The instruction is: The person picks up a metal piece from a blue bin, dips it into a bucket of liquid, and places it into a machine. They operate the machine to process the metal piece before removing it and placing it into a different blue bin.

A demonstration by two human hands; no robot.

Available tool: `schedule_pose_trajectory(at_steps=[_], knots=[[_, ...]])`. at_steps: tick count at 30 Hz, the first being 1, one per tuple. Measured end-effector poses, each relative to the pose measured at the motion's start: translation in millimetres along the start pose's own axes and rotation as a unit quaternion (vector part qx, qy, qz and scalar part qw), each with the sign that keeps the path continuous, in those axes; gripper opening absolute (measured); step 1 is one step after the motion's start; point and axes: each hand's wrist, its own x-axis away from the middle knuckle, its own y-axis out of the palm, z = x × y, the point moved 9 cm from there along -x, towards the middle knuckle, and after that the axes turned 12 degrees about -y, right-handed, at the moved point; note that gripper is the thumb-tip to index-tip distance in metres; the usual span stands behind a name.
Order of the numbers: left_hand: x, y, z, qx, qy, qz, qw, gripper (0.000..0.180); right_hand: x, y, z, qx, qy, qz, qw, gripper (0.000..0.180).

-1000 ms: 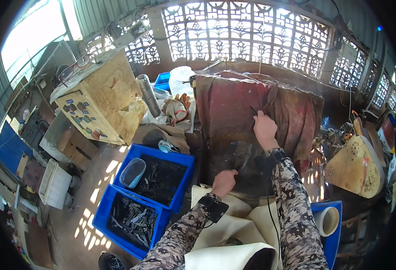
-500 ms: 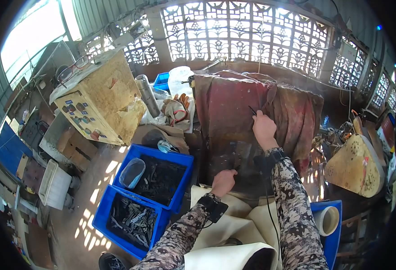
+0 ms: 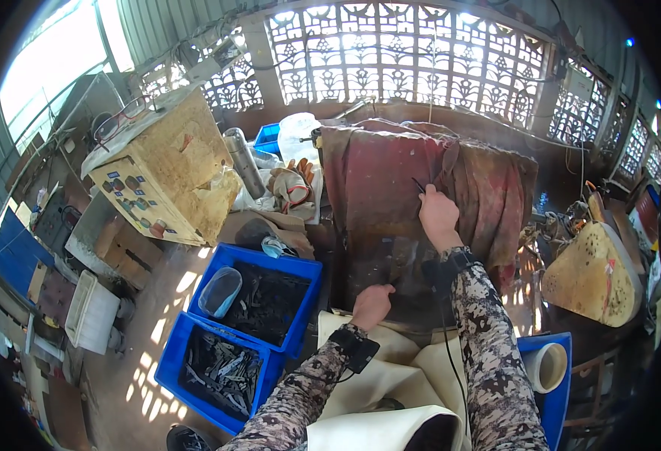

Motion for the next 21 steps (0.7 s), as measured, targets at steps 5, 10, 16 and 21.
schedule_pose_trajectory(at_steps=[5,10,16,21], knots=[[2.3,1.4,-0.5,-0.010,-0.015,-0.020,1.000,0.028,2.3,-0.4,0.2,-0.010,-0.001,0.001,1.000,0.023],[0.9,7.7,-2.8,-0.019,-0.029,-0.040,0.999,0.030,3.7,-1.2,-0.8,-0.008,0.005,-0.021,1.000,0.022],[-3.5,0.8,-0.3,-0.028,-0.030,-0.041,0.998,0.031,-3.0,-4.9,-2.5,-0.009,0.005,-0.011,1.000,0.022],[-2.6,3.8,-0.6,-0.019,-0.023,-0.039,0.999,0.031,-2.0,-0.1,2.4,-0.020,0.003,-0.002,1.000,0.024]])
